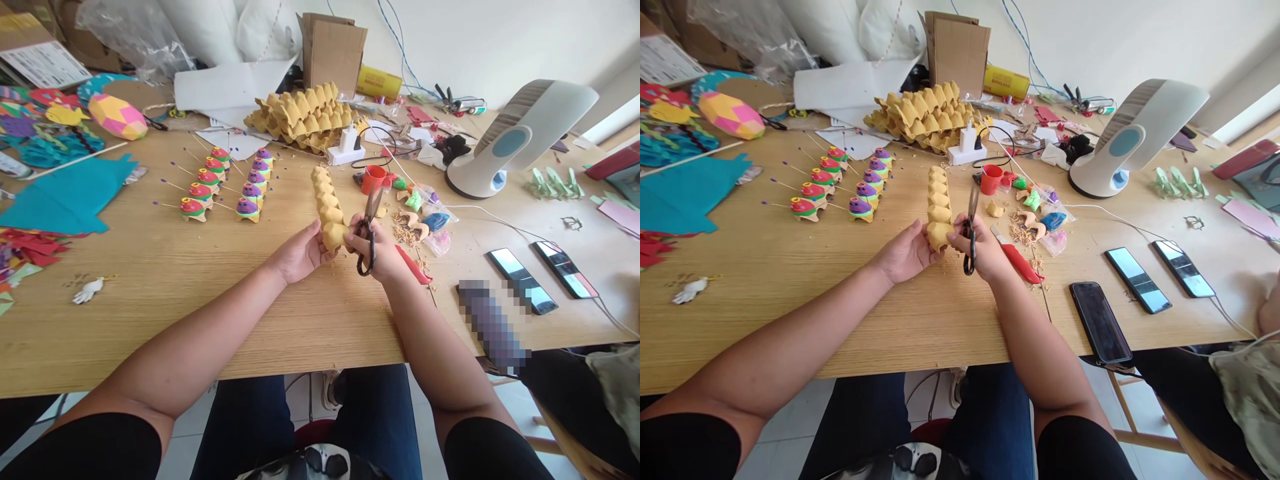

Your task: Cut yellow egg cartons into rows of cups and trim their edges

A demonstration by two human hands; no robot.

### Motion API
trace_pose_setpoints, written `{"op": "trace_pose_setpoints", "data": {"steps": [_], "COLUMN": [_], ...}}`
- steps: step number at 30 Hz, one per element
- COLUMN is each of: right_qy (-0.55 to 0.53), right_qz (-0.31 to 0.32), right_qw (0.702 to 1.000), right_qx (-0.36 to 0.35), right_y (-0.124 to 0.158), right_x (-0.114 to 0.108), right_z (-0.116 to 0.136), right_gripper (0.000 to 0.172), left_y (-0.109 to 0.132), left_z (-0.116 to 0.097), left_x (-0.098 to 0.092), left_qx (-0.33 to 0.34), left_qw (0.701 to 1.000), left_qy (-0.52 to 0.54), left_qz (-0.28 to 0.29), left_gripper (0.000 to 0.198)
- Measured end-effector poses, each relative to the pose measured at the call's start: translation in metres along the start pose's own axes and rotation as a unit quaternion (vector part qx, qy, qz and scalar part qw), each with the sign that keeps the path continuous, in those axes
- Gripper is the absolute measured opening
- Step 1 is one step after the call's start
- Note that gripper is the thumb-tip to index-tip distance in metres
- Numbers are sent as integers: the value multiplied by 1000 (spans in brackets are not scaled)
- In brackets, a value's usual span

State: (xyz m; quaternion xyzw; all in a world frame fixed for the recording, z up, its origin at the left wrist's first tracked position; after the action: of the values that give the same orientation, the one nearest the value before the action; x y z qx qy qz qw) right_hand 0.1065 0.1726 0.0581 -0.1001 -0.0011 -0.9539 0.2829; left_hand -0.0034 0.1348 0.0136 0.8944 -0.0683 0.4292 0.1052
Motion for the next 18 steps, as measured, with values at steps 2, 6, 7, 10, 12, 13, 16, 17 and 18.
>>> {"op": "trace_pose_setpoints", "data": {"steps": [2,6,7,10,12,13,16,17,18], "right_qy": [59,106,115,163,208,231,291,309,326], "right_qz": [31,27,9,-45,-65,-67,-55,-48,-43], "right_qw": [998,993,992,984,974,968,951,944,937], "right_qx": [-20,-43,-48,-55,-61,-66,-93,-104,-115], "right_y": [1,0,-1,-5,-5,-5,-1,1,2], "right_x": [7,6,1,-15,-20,-21,-15,-12,-10], "right_z": [3,3,3,3,5,6,15,18,21], "right_gripper": [48,45,45,49,51,50,44,42,40], "left_y": [-1,-2,-2,-2,-1,-1,-1,0,0], "left_z": [1,0,-1,-5,-8,-10,-14,-15,-16], "left_x": [-4,-8,-7,-3,-1,-1,-3,-4,-4], "left_qx": [0,8,13,34,48,56,78,83,88], "left_qw": [1000,998,998,997,996,995,993,992,991], "left_qy": [-14,-52,-55,-62,-73,-78,-90,-95,-102], "left_qz": [-7,-21,-20,-11,-7,-8,-18,-20,-21], "left_gripper": [34,26,26,30,34,35,36,36,36]}}
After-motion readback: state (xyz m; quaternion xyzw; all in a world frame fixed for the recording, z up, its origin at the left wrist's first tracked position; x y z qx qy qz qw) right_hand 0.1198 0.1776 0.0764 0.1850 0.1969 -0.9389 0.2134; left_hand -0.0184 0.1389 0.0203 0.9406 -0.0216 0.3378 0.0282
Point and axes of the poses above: each hand's wrist, its own y-axis away from the middle knuckle, its own x-axis out of the palm, z = x × y, the point moved 9 cm from there along -y, towards the middle knuckle, and after that the axes turned 1 degree about -x, right-handed, at the moved point
